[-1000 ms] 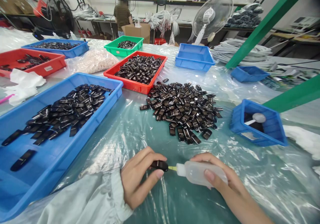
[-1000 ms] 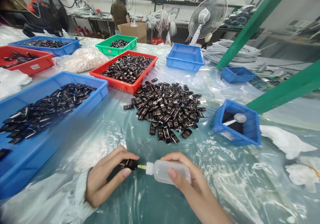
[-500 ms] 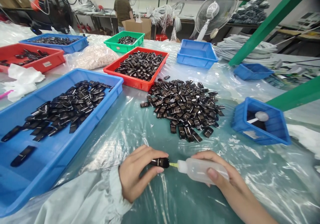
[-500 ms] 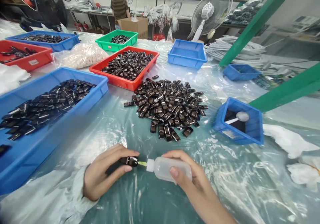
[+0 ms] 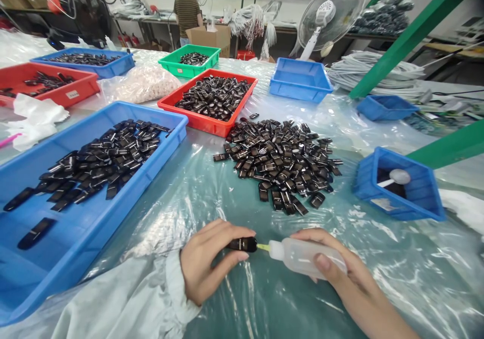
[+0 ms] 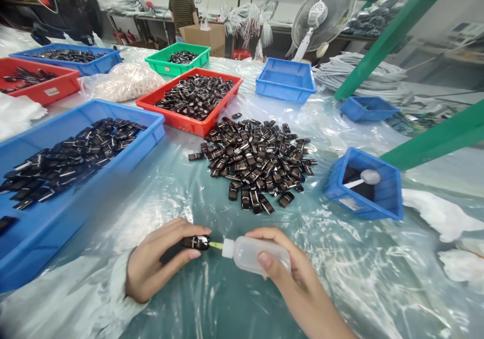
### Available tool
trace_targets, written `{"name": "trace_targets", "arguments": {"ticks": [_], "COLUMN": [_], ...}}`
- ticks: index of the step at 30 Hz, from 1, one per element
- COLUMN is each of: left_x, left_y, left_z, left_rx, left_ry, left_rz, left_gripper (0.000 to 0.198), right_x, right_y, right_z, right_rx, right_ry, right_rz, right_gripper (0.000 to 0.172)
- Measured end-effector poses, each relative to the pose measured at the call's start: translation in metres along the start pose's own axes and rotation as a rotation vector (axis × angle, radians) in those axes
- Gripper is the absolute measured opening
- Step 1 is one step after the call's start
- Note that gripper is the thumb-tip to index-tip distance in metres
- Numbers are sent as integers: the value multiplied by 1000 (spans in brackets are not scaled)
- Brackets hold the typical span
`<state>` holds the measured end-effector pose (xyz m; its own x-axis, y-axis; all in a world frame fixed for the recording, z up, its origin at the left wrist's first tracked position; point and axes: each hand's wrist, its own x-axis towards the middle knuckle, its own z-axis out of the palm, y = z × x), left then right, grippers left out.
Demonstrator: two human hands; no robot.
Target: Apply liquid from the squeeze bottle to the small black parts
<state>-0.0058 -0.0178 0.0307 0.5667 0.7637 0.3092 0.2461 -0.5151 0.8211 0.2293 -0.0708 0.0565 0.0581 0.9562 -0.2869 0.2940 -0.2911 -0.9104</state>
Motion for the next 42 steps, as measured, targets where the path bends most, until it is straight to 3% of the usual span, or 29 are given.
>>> {"name": "trace_targets", "arguments": {"ticks": [13, 16, 22, 25, 33, 38, 40, 42], "left_x": [-3, -3, -1, 1, 4, 7, 7, 8], "left_y": [1, 1, -1, -3, -5, -8, -10, -11], "left_z": [1, 0, 1, 2, 3, 5, 6, 7], "left_rx": [35, 49, -76, -137, -170, -173, -173, -172], "left_ry": [1, 59, 207, 251, 261, 297, 309, 316], "left_rz": [-49, -132, -446, -475, -451, -415, -400, -383], "left_gripper": [22, 21, 24, 31, 32, 33, 33, 34], "right_x": [2, 6, 15, 19, 32, 13, 3, -1], "right_y": [-2, 8, 30, 32, 29, 23, 20, 18], "right_z": [1, -3, -14, -12, -2, 1, 12, 29], "right_rx": [22, 34, 43, -9, -151, -183, -280, -419], "right_ry": [20, 35, -15, -25, 189, 489, 416, 253], "right_rz": [-15, -81, -193, -235, -472, -771, -845, -855], "right_gripper": [46, 41, 32, 36, 27, 21, 18, 25]}}
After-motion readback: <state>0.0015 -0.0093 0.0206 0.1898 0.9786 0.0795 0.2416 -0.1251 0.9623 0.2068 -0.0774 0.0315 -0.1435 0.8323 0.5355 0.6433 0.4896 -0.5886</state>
